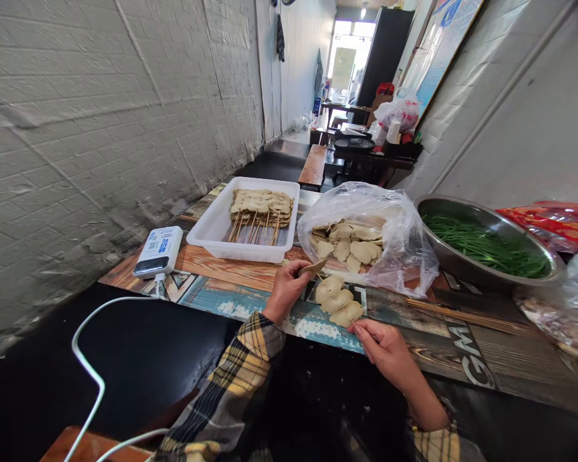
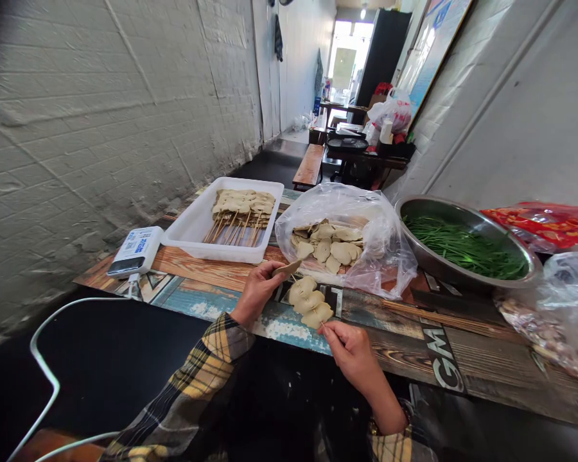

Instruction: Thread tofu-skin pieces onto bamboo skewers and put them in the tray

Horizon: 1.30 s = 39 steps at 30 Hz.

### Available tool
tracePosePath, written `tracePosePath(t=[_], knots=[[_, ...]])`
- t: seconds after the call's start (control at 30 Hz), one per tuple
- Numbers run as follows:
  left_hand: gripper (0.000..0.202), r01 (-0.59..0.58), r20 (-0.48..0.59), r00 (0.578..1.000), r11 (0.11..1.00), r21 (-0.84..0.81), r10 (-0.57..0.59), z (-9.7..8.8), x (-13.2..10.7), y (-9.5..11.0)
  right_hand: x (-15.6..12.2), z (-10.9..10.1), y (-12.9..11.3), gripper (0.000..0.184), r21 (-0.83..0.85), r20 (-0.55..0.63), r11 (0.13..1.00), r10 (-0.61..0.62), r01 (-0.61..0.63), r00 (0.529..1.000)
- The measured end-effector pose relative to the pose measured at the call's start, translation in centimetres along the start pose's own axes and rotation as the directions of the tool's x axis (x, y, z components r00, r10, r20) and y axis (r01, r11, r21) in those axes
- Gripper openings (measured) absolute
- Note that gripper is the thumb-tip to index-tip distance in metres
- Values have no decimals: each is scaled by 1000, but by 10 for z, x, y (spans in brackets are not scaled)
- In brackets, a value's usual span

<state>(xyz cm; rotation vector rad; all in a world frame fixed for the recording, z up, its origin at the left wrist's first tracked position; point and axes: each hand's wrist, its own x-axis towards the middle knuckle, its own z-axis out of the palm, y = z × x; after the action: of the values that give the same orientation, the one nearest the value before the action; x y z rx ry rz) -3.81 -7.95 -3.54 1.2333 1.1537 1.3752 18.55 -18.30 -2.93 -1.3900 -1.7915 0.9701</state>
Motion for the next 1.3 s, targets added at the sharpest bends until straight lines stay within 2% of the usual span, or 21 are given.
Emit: tracePosePath(t=[0.53,0.67,0.9,1.13,1.3], knots=[[21,-10,18,1000,1000,-7,10,5,0,3,1,1,-1,41,-38,-10,999,8,-9,1000],[27,21,55,998,1000,-24,-19,5,-2,4,2,2,-2,41,-62,-17,998,-15,14,1000],[36,132,81,989,978,-161,-121,3,-4,11,2,4,-1,43,-115,-28,990,-81,77,996],[28,132,159,982,975,-178,-104,0,-3,9,1,7,-2,42,-181,-66,973,-159,145,985],[30,134,139,985,969,-209,-107,-1,-2,2,1,8,-3,43,-199,-81,964,-194,175,978]])
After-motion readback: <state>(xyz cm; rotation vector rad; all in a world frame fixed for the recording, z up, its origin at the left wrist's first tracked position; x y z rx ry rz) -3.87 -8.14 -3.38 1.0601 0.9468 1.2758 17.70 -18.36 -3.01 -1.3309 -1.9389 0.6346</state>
